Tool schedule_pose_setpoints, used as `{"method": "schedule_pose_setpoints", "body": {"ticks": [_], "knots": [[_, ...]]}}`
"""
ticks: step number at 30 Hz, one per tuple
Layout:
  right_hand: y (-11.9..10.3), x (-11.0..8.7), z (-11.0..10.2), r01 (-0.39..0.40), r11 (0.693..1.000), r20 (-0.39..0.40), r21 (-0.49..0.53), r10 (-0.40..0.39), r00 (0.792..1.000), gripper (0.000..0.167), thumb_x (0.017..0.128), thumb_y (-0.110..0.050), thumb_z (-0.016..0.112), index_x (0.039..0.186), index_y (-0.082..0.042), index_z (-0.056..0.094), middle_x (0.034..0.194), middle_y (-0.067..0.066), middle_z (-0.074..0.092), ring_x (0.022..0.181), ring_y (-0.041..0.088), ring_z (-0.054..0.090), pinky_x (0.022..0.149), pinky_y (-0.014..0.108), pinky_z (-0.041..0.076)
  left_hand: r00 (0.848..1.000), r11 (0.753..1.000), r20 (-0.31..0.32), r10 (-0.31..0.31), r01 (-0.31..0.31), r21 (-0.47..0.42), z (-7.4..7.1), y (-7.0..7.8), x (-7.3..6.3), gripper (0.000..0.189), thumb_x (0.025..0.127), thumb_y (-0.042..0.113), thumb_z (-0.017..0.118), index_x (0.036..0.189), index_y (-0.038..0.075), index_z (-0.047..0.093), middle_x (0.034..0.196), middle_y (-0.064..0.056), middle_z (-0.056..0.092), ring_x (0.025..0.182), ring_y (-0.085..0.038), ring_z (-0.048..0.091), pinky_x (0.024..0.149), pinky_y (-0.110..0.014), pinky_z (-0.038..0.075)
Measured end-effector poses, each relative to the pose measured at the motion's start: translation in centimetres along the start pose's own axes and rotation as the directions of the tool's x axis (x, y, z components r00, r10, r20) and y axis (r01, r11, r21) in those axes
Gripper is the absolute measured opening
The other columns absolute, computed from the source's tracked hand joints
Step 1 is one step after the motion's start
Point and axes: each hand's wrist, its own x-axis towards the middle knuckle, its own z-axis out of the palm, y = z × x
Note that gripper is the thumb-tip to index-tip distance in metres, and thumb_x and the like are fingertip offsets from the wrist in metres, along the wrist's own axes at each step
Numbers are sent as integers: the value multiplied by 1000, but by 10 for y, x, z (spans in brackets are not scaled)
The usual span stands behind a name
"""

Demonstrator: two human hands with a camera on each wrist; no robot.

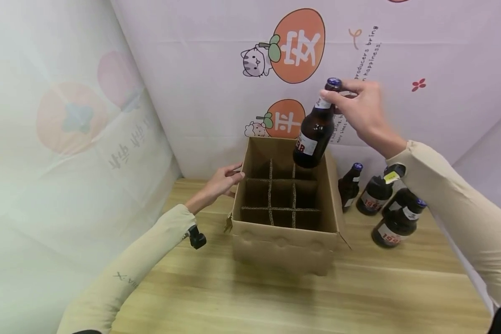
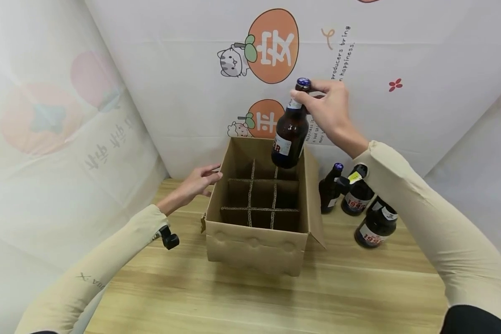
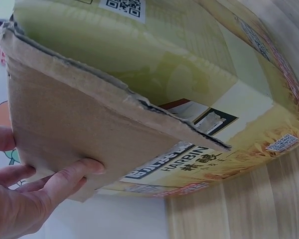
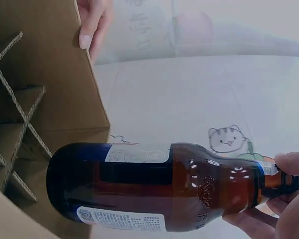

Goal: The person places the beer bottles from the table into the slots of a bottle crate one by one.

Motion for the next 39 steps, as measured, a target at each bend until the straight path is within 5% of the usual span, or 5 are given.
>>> {"method": "schedule_pose_setpoints", "body": {"ticks": [11, 17, 24, 33, 39], "knots": [[8, 20, 52, -102, 994, 60, 26, 100, 993, 45, 94, -25, 81, 132, -3, 72, 131, 14, 72, 105, 17, 70, 85, 25, 65, 999, 998, -11, -35, 35, -44, -5, 0, -3, 62, 108, 18, 56, 164, 10, 32, 159, -24, 46, 144, -43, 49, 82, -41, 68], [14, 26, 76, -66, 997, 86, -27, 68, 994, 38, 93, -27, 82, 123, -4, 77, 116, 8, 77, 92, 15, 72, 84, 26, 64, 998, 995, 1, -67, 67, -74, -8, 0, -6, 63, 108, 18, 55, 165, 10, 30, 160, -24, 44, 146, -42, 46, 89, -45, 66], [24, 23, 97, -38, 997, 160, -71, 49, 986, 37, 96, -27, 79, 126, -5, 76, 124, 14, 76, 102, 19, 73, 88, 30, 65, 997, 992, -2, -76, 75, -100, -5, 0, -12, 62, 108, 16, 56, 165, 10, 31, 159, -24, 46, 145, -42, 47, 91, -47, 65], [40, 17, 127, 84, 995, 196, -60, -71, 978, 30, 96, -22, 78, 119, -4, 79, 111, 14, 78, 88, 13, 70, 72, 22, 62, 998, 991, 0, -63, 63, -115, -1, -2, -10, 62, 107, 17, 57, 164, 9, 33, 160, -24, 46, 142, -41, 50, 86, -43, 67], [50, 15, 142, 78, 994, 190, -73, -63, 980, 40, 95, -24, 79, 130, -4, 74, 123, 14, 76, 97, 18, 68, 72, 20, 59, 998, 993, -10, -58, 57, -106, 0, -2, -10, 62, 107, 17, 57, 164, 10, 33, 160, -23, 45, 142, -41, 50, 83, -40, 68]]}}
